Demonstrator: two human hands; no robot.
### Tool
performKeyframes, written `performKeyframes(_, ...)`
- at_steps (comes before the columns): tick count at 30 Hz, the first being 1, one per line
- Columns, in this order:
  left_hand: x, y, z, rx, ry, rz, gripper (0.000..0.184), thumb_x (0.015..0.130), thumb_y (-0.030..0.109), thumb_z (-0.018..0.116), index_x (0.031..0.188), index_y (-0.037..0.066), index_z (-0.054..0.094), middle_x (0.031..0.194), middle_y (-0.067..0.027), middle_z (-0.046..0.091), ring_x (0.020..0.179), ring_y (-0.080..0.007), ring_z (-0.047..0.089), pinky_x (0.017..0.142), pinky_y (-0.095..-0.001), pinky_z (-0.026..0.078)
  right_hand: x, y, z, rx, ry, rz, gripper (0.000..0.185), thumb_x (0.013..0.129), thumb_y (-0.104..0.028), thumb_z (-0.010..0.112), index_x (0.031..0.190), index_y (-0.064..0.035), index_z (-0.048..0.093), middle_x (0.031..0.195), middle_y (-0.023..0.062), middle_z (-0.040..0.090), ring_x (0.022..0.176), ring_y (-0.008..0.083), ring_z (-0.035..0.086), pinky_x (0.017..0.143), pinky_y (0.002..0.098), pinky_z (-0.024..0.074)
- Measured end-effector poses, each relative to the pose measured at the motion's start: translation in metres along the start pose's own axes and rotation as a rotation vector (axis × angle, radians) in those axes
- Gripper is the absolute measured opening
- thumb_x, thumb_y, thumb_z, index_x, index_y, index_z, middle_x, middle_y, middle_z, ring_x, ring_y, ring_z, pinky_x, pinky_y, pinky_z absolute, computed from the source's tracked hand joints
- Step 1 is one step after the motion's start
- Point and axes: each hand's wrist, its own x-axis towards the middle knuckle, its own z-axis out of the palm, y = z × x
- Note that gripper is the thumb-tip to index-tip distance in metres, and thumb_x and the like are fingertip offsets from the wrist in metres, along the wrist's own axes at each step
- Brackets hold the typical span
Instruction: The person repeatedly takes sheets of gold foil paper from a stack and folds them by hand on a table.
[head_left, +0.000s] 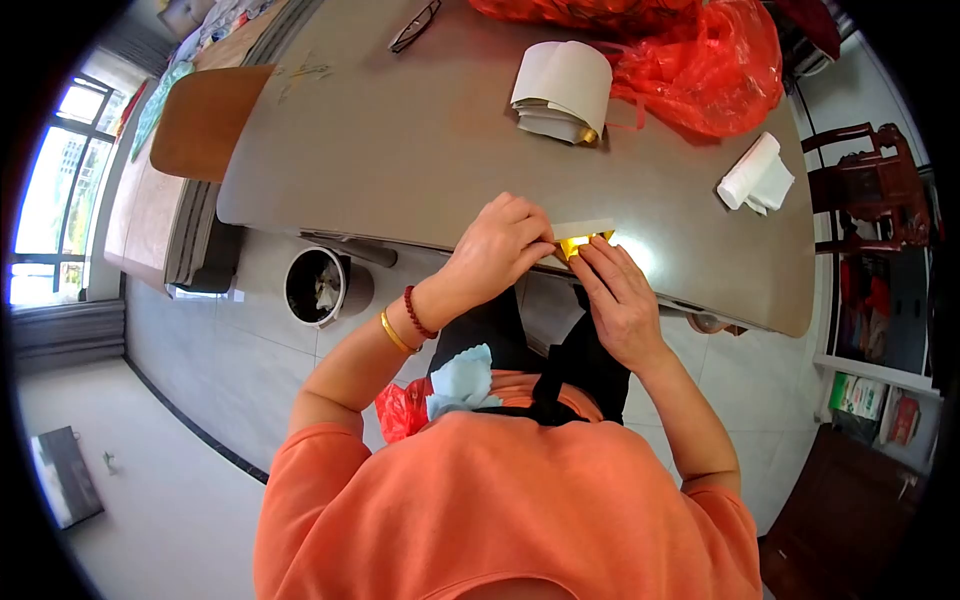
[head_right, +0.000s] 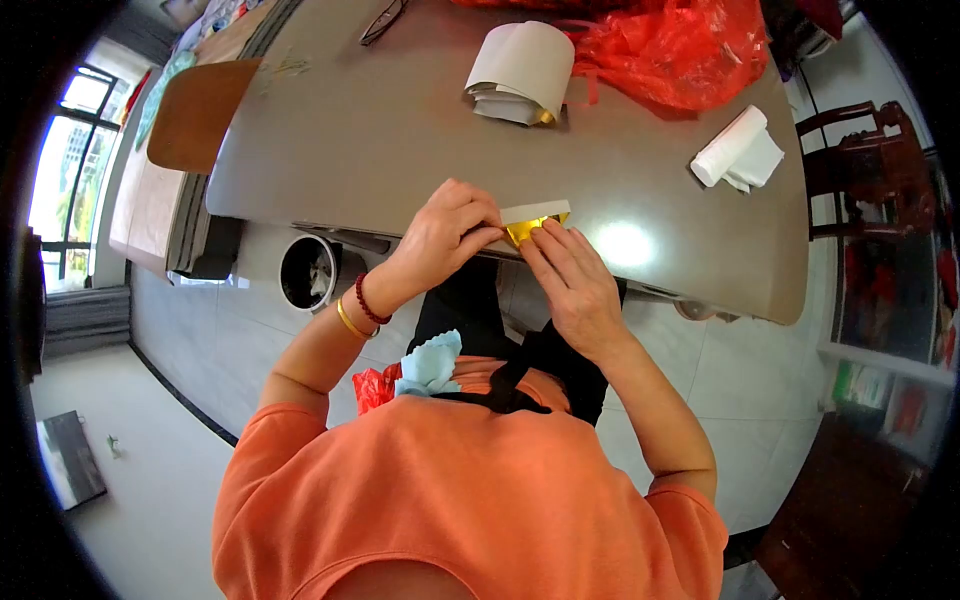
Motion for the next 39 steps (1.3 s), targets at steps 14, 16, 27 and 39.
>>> performKeyframes(14,0.011,-0.004,-0.006,-0.105,-0.112,-0.078,0.009,0.080,0.012,0.072,0.086,0.007,0.067,0.095,-0.0074,0.061,0.093,-0.0286,0.054,0.084,-0.0388,0.045,-0.004,0.000,-0.002,0.028,-0.058,-0.006,0.049,0.077,0.001,0.058,0.124,-0.0087,0.064,0.127,0.0144,0.058,0.126,0.0318,0.053,0.107,0.0487,0.0421)
performKeyframes(16,0.007,-0.008,-0.010,-0.120,-0.131,-0.017,0.008,0.080,0.014,0.072,0.085,0.008,0.069,0.093,-0.0058,0.061,0.092,-0.0278,0.054,0.083,-0.0388,0.044,-0.004,0.001,0.000,0.070,-0.044,0.018,0.050,0.076,0.002,0.058,0.124,-0.0078,0.064,0.128,0.0144,0.057,0.127,0.0317,0.052,0.107,0.0486,0.0419)
performKeyframes(27,0.006,0.000,-0.003,0.010,-0.062,-0.085,0.011,0.080,0.016,0.073,0.083,0.007,0.068,0.091,-0.0068,0.059,0.090,-0.0284,0.053,0.081,-0.0387,0.043,-0.004,0.001,-0.002,0.023,-0.093,-0.006,0.054,0.075,0.002,0.058,0.128,-0.0084,0.062,0.132,0.0125,0.056,0.129,0.0299,0.050,0.110,0.0474,0.0376)
performKeyframes(39,0.007,0.007,0.000,0.062,-0.052,-0.134,0.013,0.080,0.016,0.073,0.084,0.008,0.064,0.091,-0.0070,0.058,0.091,-0.0284,0.053,0.081,-0.0390,0.042,-0.003,-0.001,0.000,-0.032,-0.086,-0.004,0.045,0.083,-0.008,0.055,0.128,-0.0107,0.063,0.131,0.0118,0.057,0.128,0.0278,0.051,0.110,0.0466,0.0378)
